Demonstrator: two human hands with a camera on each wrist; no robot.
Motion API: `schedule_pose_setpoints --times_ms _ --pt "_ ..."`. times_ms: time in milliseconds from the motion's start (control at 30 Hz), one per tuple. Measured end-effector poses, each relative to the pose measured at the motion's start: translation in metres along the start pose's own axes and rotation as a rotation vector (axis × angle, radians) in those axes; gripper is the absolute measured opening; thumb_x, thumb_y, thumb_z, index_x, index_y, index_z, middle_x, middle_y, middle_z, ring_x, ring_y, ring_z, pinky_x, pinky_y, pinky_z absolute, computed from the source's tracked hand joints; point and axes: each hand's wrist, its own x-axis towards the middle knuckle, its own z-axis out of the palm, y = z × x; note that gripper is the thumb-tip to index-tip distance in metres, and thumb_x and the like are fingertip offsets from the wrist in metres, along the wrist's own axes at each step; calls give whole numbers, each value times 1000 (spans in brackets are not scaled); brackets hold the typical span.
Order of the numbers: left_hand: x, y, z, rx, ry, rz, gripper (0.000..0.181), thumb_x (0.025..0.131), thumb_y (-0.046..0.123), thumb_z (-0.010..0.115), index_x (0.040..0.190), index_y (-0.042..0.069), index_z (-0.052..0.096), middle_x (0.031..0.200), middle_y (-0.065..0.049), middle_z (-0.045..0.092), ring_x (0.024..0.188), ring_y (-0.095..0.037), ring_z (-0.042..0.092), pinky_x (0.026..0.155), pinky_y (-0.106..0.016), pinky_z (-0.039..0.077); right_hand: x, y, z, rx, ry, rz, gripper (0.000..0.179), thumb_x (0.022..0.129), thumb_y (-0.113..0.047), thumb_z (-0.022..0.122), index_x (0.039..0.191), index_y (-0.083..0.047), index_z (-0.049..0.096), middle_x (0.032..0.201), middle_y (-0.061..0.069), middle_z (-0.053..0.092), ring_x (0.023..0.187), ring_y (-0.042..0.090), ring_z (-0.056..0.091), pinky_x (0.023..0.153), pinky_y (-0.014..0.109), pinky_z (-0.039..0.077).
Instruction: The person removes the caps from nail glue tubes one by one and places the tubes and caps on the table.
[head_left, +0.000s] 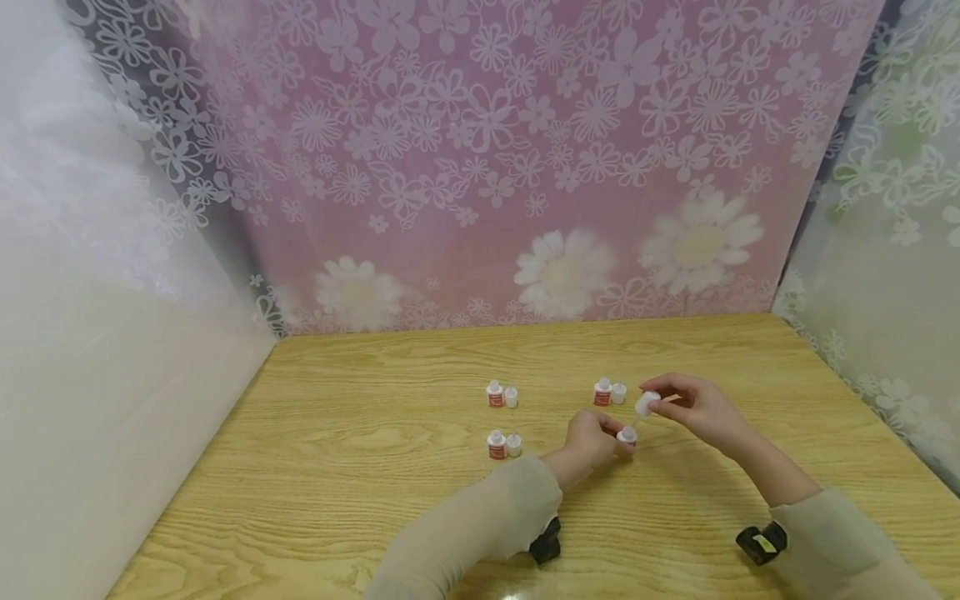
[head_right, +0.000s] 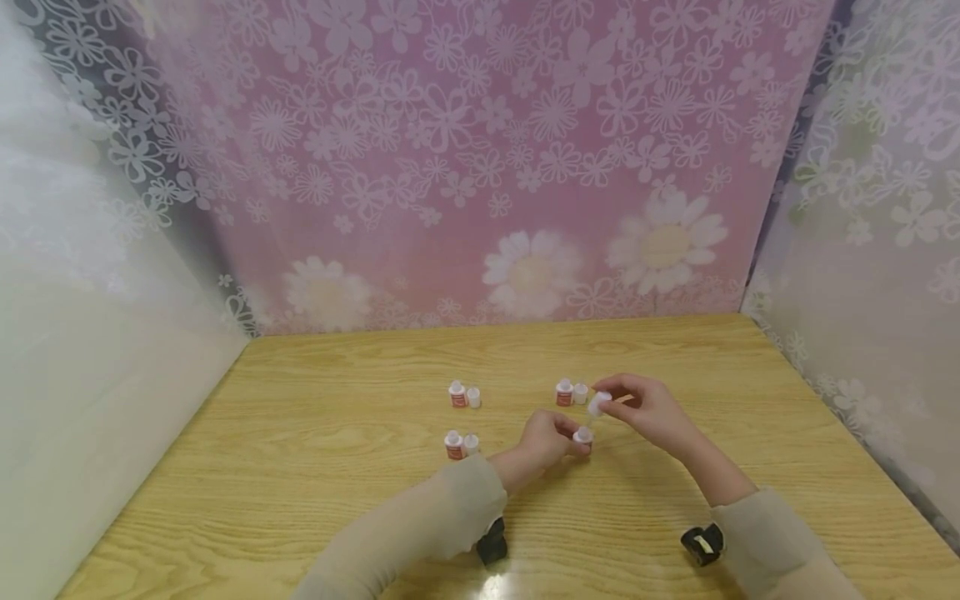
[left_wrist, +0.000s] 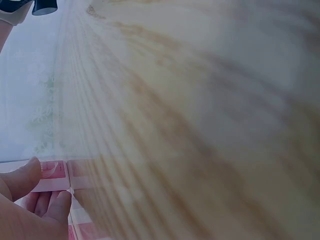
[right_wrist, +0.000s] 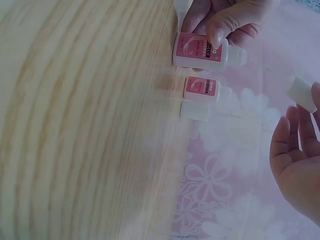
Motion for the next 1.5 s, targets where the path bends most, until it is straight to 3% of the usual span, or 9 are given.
schedule_pose_setpoints --times_ms 133,400,700,1067,1267,1500 --pt "1 0 0 7 0 4 19 61 -5 77 71 6 65 63 3 57 58 -10 52 53 -25 42 0 -2 0 17 15 13 24 87 -8 56 107 5 55 96 11 57 81 12 55 66 26 48" --pt "2 0 0 15 1 13 19 62 -3 77 71 6 64 63 3 57 58 -9 51 53 -25 42 -1 0 -5 48 45 17 21 87 -6 55 105 6 54 92 5 58 79 16 58 66 25 48" --pt "2 -1 1 23 8 20 18 61 -2 78 70 7 65 63 3 56 58 -9 50 54 -24 42 -2 3 -6 89 60 32 20 87 -4 55 103 9 53 91 -1 58 77 9 57 65 23 47" --pt "3 -3 2 17 13 8 20 60 -4 78 70 7 64 63 3 56 58 -9 50 54 -25 42 -3 4 -5 155 90 61 19 85 -4 59 98 8 52 89 0 57 76 11 58 64 23 47" --pt "3 -3 3 33 25 13 20 59 -2 79 68 7 64 62 4 55 57 -8 48 52 -24 41 -3 3 -5 205 98 63 14 84 -1 58 90 8 48 91 -4 56 77 8 57 64 21 47" --pt "4 -3 3 40 25 13 19 59 -2 79 68 8 64 62 5 55 57 -8 48 52 -24 41 -3 2 -4 175 105 85 16 84 -3 59 80 6 46 91 -6 57 77 8 56 64 22 47"
